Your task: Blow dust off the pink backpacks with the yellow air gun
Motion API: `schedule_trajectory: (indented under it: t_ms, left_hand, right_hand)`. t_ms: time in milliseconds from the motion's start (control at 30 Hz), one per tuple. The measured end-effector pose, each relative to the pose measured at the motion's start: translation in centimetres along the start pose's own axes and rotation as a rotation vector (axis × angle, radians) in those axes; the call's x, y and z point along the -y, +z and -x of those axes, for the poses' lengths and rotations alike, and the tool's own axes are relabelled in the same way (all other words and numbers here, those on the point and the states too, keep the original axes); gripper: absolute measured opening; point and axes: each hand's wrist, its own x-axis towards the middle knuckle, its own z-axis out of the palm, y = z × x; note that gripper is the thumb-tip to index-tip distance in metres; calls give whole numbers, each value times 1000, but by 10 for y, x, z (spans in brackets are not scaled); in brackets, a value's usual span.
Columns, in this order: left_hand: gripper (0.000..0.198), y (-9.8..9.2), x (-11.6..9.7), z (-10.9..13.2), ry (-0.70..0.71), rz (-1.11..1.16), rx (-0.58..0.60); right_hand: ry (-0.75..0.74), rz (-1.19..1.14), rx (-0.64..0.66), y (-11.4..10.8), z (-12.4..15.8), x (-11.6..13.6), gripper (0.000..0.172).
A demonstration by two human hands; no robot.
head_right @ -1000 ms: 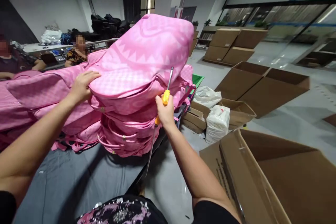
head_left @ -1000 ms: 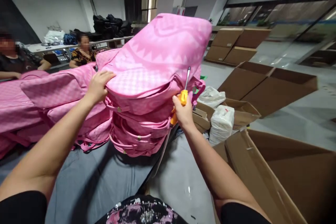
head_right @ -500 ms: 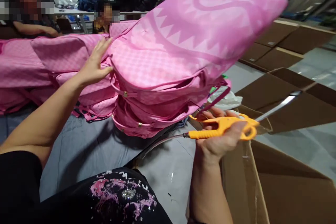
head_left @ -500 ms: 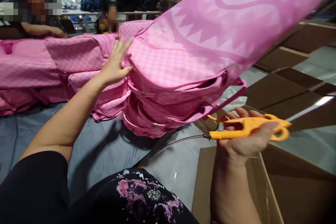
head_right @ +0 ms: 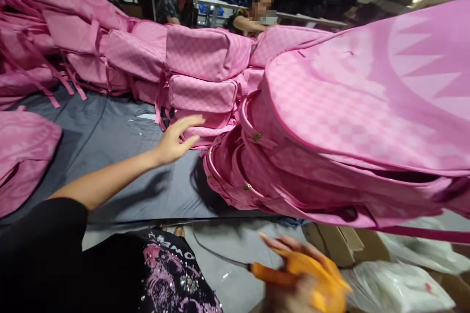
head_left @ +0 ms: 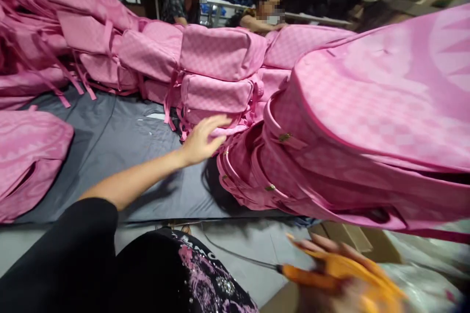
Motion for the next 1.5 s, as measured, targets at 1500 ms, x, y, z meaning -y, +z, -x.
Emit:
schedule_trajectory:
  t_ms: [1500]
  left_hand:
    - [47, -525, 83, 383, -399, -219, -1085]
  right_hand:
    - [327, 222, 1417, 276, 410, -139, 71]
